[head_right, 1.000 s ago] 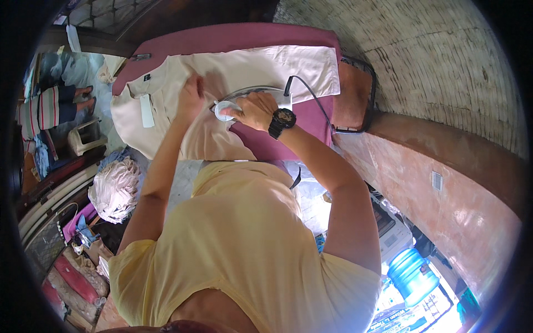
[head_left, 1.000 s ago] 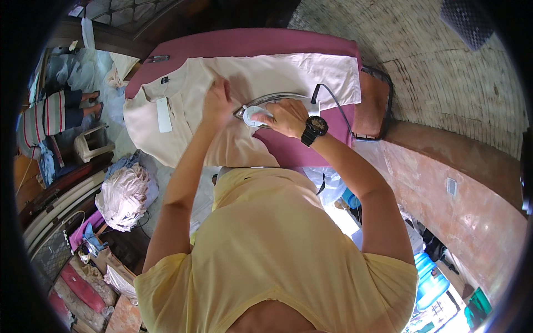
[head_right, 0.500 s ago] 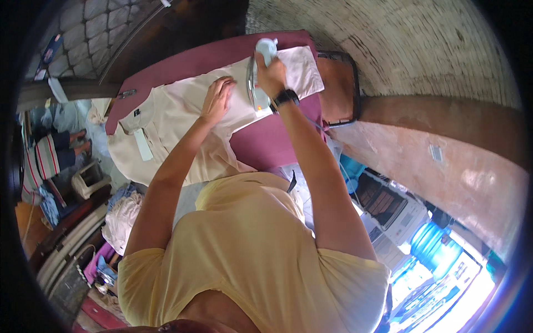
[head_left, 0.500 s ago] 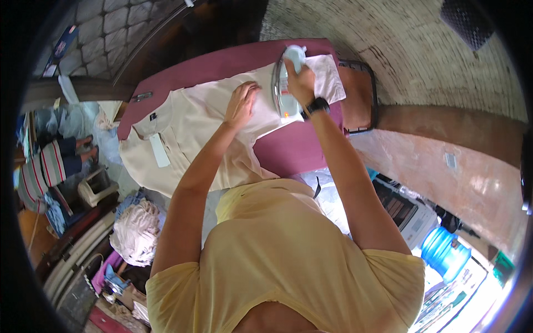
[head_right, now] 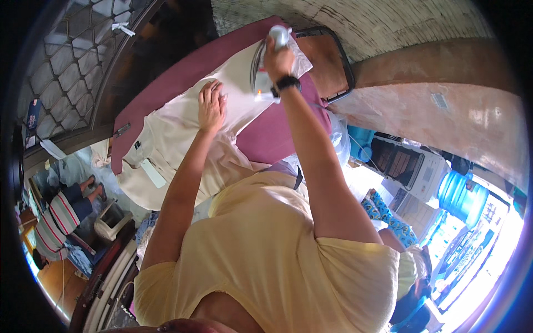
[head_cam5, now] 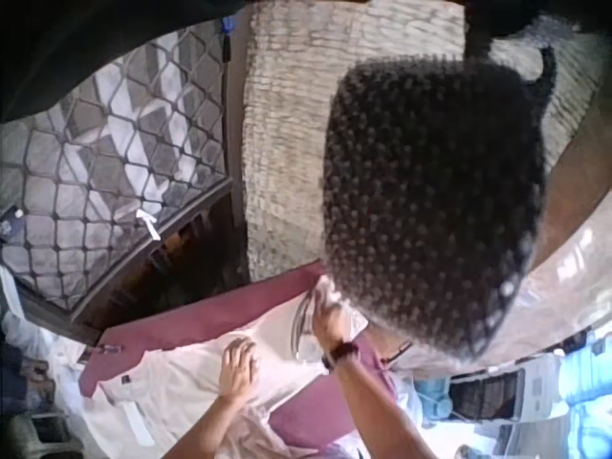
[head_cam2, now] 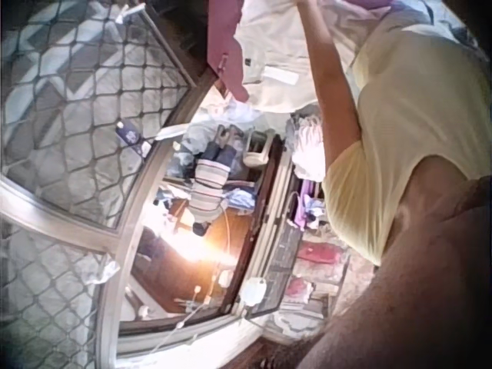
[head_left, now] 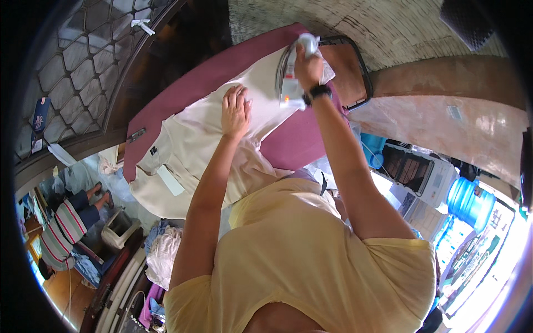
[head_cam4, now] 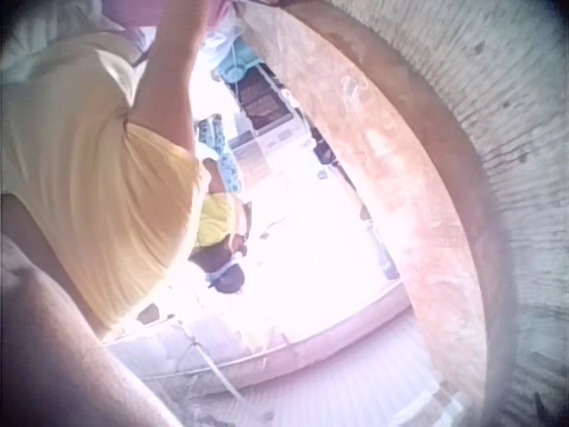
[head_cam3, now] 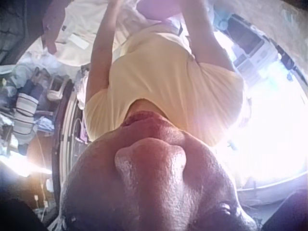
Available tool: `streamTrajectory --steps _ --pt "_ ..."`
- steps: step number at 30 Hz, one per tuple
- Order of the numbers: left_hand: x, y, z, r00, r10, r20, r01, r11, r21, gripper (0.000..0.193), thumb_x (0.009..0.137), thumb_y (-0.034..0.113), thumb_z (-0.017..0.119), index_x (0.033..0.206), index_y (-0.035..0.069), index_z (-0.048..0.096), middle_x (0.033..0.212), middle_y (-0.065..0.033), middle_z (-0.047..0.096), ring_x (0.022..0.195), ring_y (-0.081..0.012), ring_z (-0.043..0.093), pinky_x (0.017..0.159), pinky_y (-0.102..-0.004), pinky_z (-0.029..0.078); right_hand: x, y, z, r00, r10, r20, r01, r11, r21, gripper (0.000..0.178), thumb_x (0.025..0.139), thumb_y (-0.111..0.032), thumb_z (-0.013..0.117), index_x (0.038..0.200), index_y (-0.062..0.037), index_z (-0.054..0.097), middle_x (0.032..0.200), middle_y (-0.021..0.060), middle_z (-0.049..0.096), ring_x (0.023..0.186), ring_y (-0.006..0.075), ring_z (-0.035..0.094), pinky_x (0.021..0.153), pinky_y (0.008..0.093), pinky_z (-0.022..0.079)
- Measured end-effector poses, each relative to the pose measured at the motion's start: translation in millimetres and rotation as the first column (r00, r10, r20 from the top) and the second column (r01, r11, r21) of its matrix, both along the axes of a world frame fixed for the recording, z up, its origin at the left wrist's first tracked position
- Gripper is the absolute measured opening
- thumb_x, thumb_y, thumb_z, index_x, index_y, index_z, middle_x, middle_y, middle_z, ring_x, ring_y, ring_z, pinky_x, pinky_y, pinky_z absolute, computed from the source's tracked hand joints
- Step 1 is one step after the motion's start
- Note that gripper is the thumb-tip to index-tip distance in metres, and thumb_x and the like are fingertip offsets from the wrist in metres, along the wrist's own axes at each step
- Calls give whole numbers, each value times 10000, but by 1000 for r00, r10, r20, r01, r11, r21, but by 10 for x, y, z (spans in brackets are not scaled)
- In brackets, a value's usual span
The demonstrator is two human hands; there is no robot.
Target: The person irons a light pink shirt on an ironing board, smoothing different sections of the fabric and turning the shirt over to reach all parts.
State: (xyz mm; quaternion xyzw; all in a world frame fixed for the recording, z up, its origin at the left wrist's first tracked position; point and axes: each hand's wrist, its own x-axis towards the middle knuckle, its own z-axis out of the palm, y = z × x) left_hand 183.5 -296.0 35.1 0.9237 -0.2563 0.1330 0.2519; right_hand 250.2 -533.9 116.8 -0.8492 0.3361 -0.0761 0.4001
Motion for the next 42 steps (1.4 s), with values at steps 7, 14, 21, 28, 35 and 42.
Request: streamTrajectory --steps 7,14,21,28,35,42 --pt "1 -4 -14 1000 6 -20 -5 1000 29 369 956 213 548 1274 27 527 1371 -124 478 1312 -318 402 1094 -448 325 -236 153 -400 997 53 63 -46 994 -99 692 900 -568 564 774 103 676 728 342 629 833 457 677 706 501 534" --pt "-17 36 -49 1000 6 23 -5 1000 -27 345 948 184 545 1252 22 535 1343 -141 490 1282 -343 423 1068 -470 349 -973 105 153 998 44 -35 -43 998 34 579 903 -469 636 830 104 665 575 204 635 552 309 689 481 412 559" --pt "36 17 -69 998 -55 -25 51 989 -136 332 952 176 545 1260 54 555 1346 -134 510 1280 -329 438 1073 -460 348 -366 -473 166 867 425 -258 -472 867 -160 887 795 -827 473 937 17 705 675 131 669 668 258 707 641 427 580" --pt "347 1204 61 986 164 -7 -164 985 -44 373 909 257 664 1226 77 582 1192 -177 577 1115 -369 517 1000 -495 372 -1043 -69 340 643 731 -230 -765 596 -244 773 727 -836 542 946 -126 755 899 151 715 876 337 691 792 426 552" --pt "909 2259 -149 795 156 -587 -151 987 58 302 931 278 643 1114 40 608 1002 -124 609 891 -254 591 823 -364 465 -564 1463 225 499 863 -76 -862 485 -146 660 688 -677 709 940 -68 743 930 164 719 936 334 692 817 447 552" --pt "751 2056 147 790 48 -612 -25 999 46 246 925 259 651 1028 37 622 1005 -40 600 955 -160 545 844 -307 431 -795 1094 284 469 872 -140 -883 457 -111 659 720 -641 711 1065 -80 716 1081 136 687 1048 306 652 898 423 520"
